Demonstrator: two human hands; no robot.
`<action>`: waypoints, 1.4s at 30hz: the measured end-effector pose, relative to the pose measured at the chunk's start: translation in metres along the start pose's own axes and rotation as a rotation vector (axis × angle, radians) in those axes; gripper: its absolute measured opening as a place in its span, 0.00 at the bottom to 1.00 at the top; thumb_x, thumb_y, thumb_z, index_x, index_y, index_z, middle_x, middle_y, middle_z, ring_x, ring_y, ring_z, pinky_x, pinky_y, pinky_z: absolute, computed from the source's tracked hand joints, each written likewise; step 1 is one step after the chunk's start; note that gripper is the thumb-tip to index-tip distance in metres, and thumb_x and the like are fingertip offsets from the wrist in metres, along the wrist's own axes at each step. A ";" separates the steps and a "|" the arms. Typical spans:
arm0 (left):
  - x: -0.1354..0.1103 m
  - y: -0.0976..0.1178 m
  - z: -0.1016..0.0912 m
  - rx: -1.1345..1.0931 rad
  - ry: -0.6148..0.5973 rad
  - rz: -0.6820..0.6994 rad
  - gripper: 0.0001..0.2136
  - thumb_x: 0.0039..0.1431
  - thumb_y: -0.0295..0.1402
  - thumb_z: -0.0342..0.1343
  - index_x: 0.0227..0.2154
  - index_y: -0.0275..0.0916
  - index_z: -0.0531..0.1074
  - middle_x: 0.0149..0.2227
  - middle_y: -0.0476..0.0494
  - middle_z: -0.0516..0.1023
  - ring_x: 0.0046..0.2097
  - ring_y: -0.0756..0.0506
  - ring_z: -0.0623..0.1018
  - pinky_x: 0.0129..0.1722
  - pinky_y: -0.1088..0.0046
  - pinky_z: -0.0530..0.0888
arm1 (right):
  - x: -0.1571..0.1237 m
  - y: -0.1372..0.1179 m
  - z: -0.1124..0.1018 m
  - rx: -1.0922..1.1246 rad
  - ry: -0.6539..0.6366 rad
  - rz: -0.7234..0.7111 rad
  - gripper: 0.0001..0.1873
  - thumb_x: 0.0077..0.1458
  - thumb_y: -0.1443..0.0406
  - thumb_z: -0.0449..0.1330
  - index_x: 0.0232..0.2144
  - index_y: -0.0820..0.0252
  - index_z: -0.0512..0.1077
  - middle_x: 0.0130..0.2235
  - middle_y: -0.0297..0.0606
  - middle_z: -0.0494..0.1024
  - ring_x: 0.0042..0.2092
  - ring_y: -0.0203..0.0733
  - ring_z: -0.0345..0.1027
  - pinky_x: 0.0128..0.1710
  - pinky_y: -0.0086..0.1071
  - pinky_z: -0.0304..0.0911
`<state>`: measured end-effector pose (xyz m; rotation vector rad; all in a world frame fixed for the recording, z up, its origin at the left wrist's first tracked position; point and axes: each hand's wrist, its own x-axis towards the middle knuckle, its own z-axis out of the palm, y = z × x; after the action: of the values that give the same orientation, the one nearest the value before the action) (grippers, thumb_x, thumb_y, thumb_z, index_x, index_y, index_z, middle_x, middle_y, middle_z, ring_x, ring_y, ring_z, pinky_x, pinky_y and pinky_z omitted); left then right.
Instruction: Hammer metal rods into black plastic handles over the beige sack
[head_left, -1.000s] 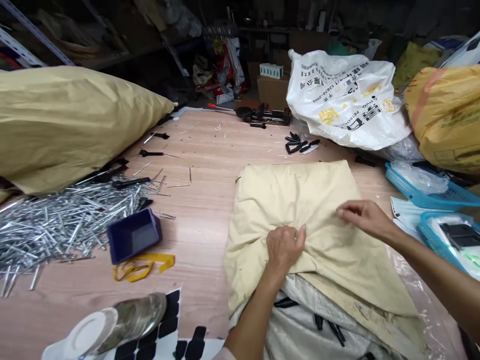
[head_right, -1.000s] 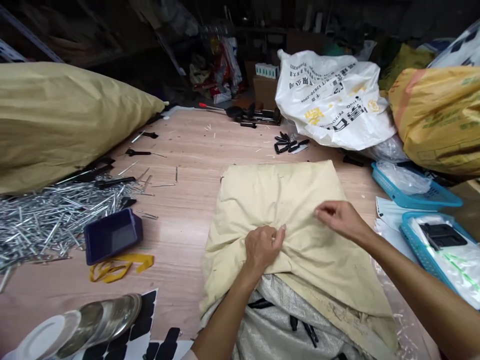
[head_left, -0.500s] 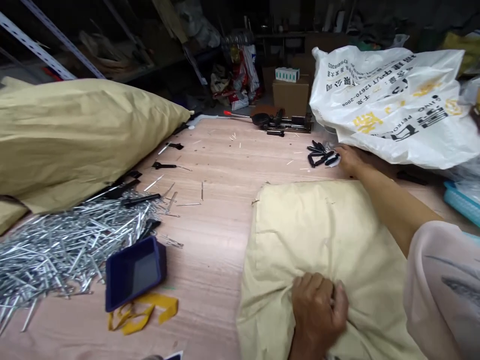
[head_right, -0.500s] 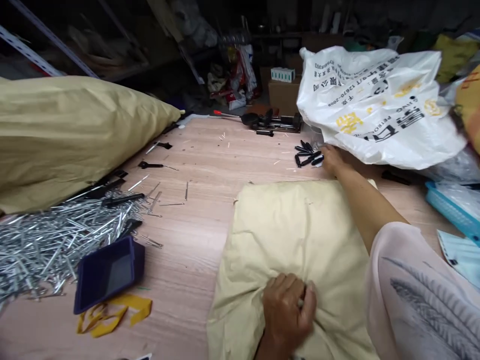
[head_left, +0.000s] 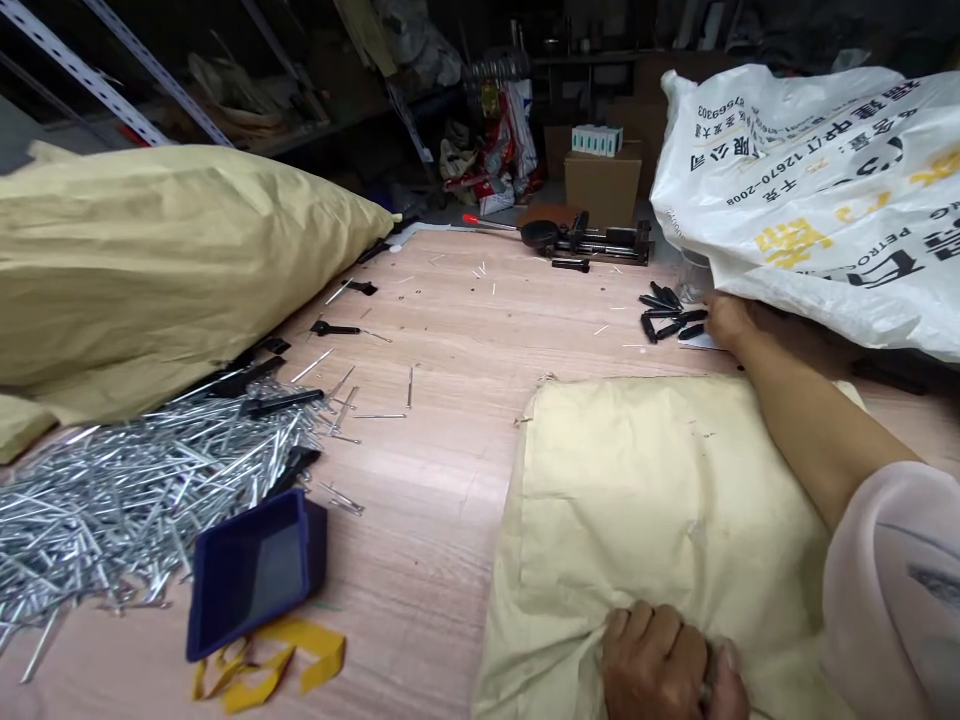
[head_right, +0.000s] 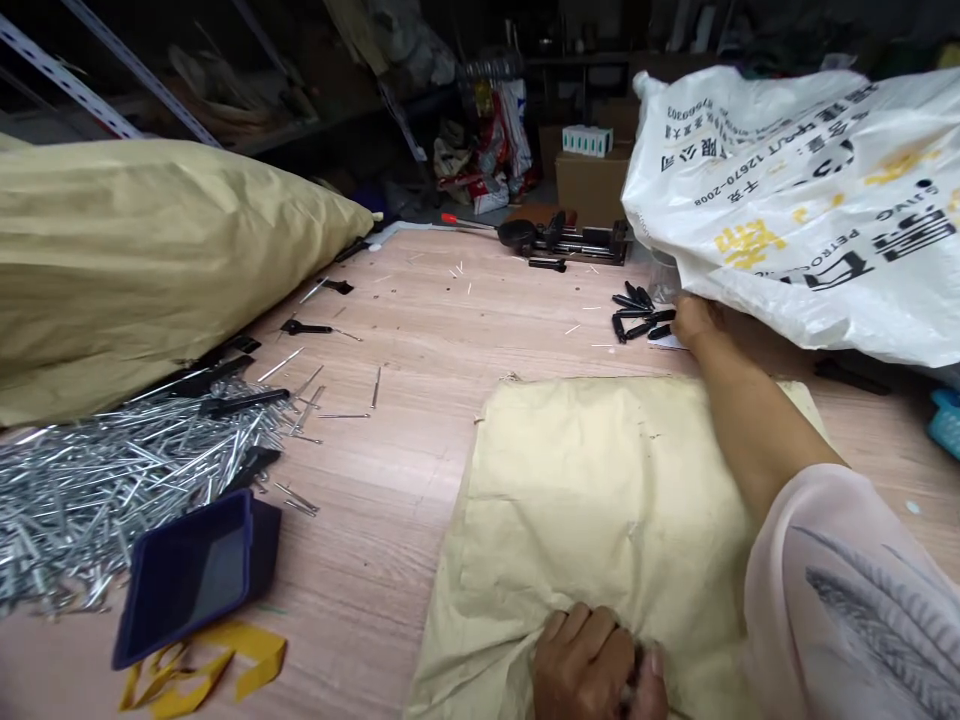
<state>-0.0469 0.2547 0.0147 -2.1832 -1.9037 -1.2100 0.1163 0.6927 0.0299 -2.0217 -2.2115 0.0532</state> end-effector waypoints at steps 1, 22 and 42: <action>0.000 0.000 0.000 -0.010 0.016 0.012 0.13 0.51 0.34 0.61 0.18 0.41 0.63 0.19 0.50 0.64 0.24 0.49 0.66 0.25 0.66 0.56 | -0.002 -0.010 -0.006 -0.015 -0.001 0.028 0.18 0.58 0.68 0.58 0.51 0.65 0.75 0.48 0.56 0.77 0.47 0.52 0.71 0.45 0.40 0.62; -0.002 -0.007 0.004 0.000 0.018 0.045 0.15 0.57 0.38 0.58 0.18 0.41 0.64 0.19 0.49 0.63 0.23 0.50 0.66 0.25 0.67 0.55 | -0.006 -0.102 0.029 -0.070 -0.017 -0.043 0.26 0.65 0.54 0.46 0.58 0.60 0.66 0.58 0.57 0.59 0.58 0.66 0.54 0.52 0.56 0.57; 0.000 0.005 -0.001 -0.160 -0.009 -0.115 0.12 0.51 0.32 0.61 0.20 0.41 0.63 0.21 0.48 0.67 0.27 0.48 0.68 0.29 0.65 0.55 | -0.042 -0.113 0.011 -0.151 -0.060 -0.040 0.24 0.64 0.60 0.51 0.58 0.66 0.60 0.59 0.61 0.57 0.51 0.57 0.65 0.52 0.48 0.59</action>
<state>-0.0429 0.2524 0.0177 -2.1819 -2.0281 -1.4202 0.0069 0.6414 0.0299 -2.0764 -2.3578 -0.0607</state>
